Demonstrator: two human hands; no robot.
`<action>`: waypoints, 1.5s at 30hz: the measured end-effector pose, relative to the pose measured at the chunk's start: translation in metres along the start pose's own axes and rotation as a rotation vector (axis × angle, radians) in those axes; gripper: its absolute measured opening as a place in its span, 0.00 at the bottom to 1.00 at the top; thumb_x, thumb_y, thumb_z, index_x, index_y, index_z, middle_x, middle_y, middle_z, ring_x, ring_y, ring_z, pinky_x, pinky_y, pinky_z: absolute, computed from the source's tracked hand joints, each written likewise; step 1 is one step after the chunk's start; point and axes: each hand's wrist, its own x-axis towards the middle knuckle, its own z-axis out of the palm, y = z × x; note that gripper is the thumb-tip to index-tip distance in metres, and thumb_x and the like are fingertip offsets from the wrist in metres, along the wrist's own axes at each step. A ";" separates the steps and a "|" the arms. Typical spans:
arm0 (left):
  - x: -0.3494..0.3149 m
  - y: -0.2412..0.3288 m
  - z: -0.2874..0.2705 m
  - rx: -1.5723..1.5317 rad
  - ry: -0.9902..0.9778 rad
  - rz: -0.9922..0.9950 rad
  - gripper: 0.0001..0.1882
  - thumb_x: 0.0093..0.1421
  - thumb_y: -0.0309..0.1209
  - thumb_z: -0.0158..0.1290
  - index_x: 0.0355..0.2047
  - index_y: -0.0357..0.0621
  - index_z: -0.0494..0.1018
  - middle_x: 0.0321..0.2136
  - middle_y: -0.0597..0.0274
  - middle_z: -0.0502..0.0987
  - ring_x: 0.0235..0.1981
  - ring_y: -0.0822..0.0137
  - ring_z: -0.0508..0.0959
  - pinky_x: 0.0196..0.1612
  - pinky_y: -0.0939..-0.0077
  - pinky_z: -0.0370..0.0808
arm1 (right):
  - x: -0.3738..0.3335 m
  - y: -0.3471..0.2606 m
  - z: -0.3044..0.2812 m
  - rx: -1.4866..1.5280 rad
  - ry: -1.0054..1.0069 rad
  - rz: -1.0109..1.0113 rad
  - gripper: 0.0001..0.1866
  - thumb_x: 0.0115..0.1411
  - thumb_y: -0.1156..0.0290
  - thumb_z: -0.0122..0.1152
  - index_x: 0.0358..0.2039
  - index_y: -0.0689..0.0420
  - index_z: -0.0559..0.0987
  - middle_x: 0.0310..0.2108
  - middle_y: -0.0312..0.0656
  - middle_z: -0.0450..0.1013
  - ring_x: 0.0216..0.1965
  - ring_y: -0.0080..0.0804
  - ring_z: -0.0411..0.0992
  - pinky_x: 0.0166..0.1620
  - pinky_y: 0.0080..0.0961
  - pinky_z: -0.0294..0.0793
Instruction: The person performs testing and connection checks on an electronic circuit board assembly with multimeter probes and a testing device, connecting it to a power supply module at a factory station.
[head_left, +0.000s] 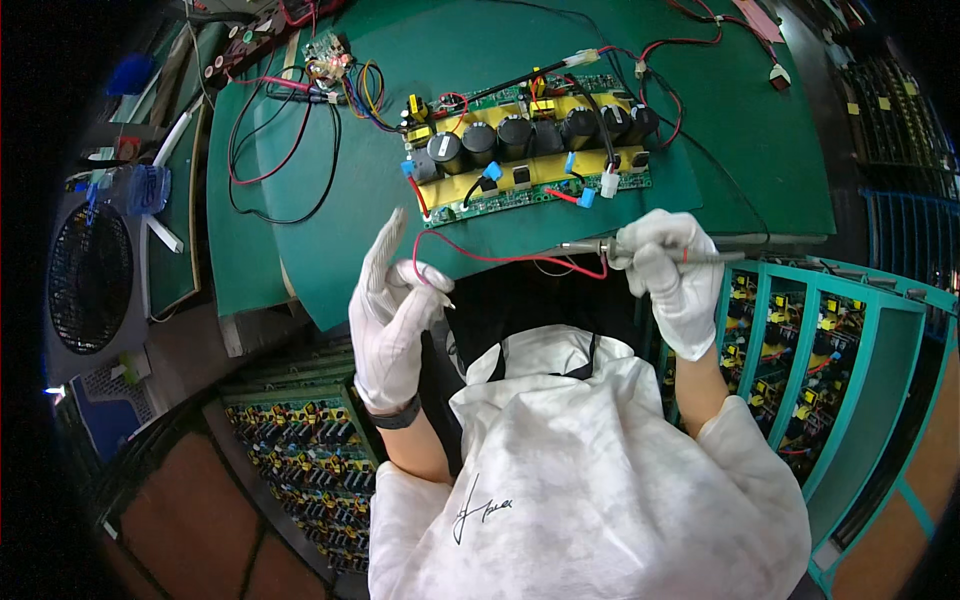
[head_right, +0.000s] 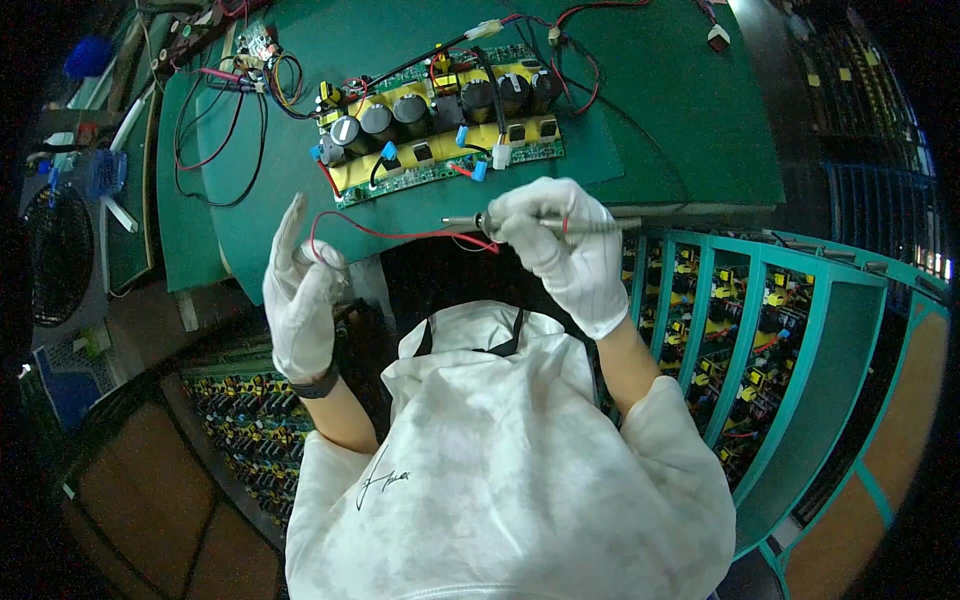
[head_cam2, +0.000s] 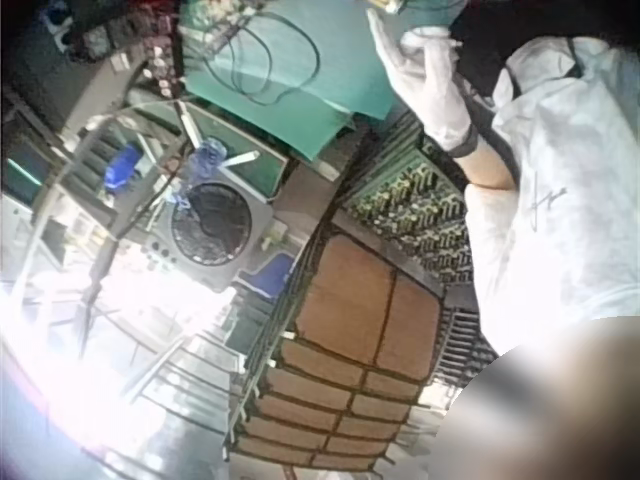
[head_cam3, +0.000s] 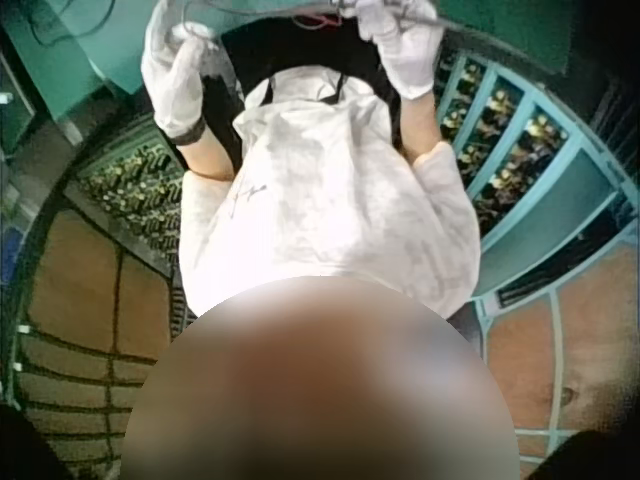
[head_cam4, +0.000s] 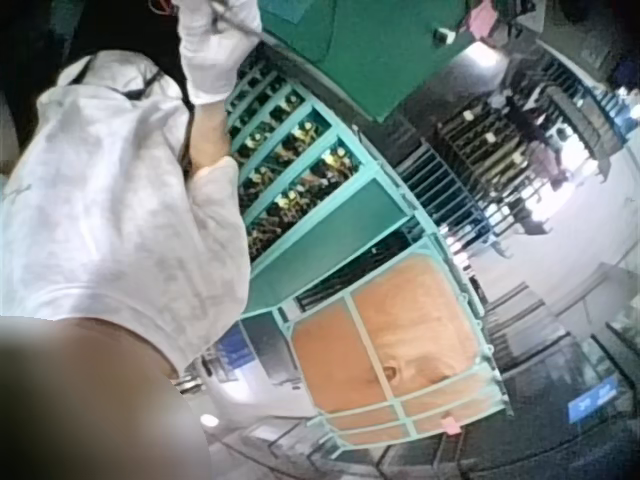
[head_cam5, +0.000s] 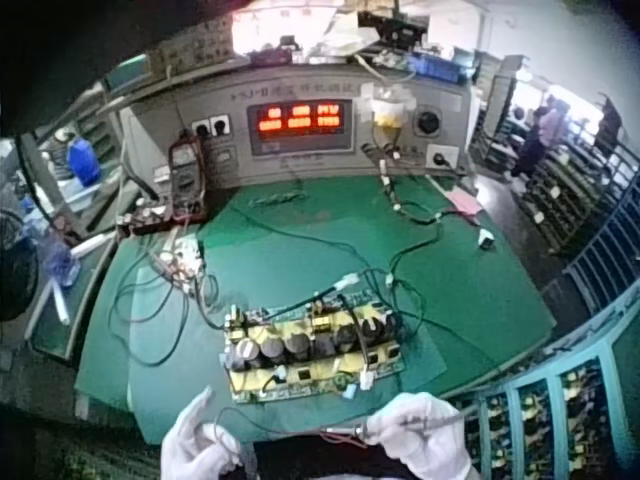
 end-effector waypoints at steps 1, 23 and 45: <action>0.004 0.008 -0.002 0.015 -0.049 0.025 0.41 0.60 0.27 0.59 0.71 0.31 0.56 0.33 0.62 0.79 0.30 0.74 0.77 0.36 0.81 0.75 | 0.002 -0.011 0.001 0.068 -0.020 0.100 0.12 0.68 0.65 0.65 0.38 0.61 0.75 0.33 0.44 0.77 0.28 0.27 0.74 0.33 0.24 0.75; 0.058 -0.049 0.014 0.602 0.031 0.607 0.13 0.58 0.19 0.65 0.43 0.43 0.82 0.28 0.66 0.80 0.24 0.75 0.72 0.31 0.80 0.71 | 0.029 0.028 0.027 -0.432 -0.175 -0.668 0.08 0.59 0.76 0.65 0.39 0.55 0.79 0.36 0.44 0.78 0.48 0.51 0.81 0.49 0.41 0.81; 0.057 -0.058 0.015 0.855 0.193 0.683 0.08 0.57 0.23 0.68 0.37 0.42 0.83 0.31 0.62 0.84 0.25 0.72 0.78 0.31 0.78 0.75 | 0.007 0.070 0.050 -0.204 -0.007 -0.388 0.12 0.68 0.63 0.64 0.44 0.58 0.82 0.45 0.46 0.82 0.45 0.40 0.80 0.51 0.34 0.80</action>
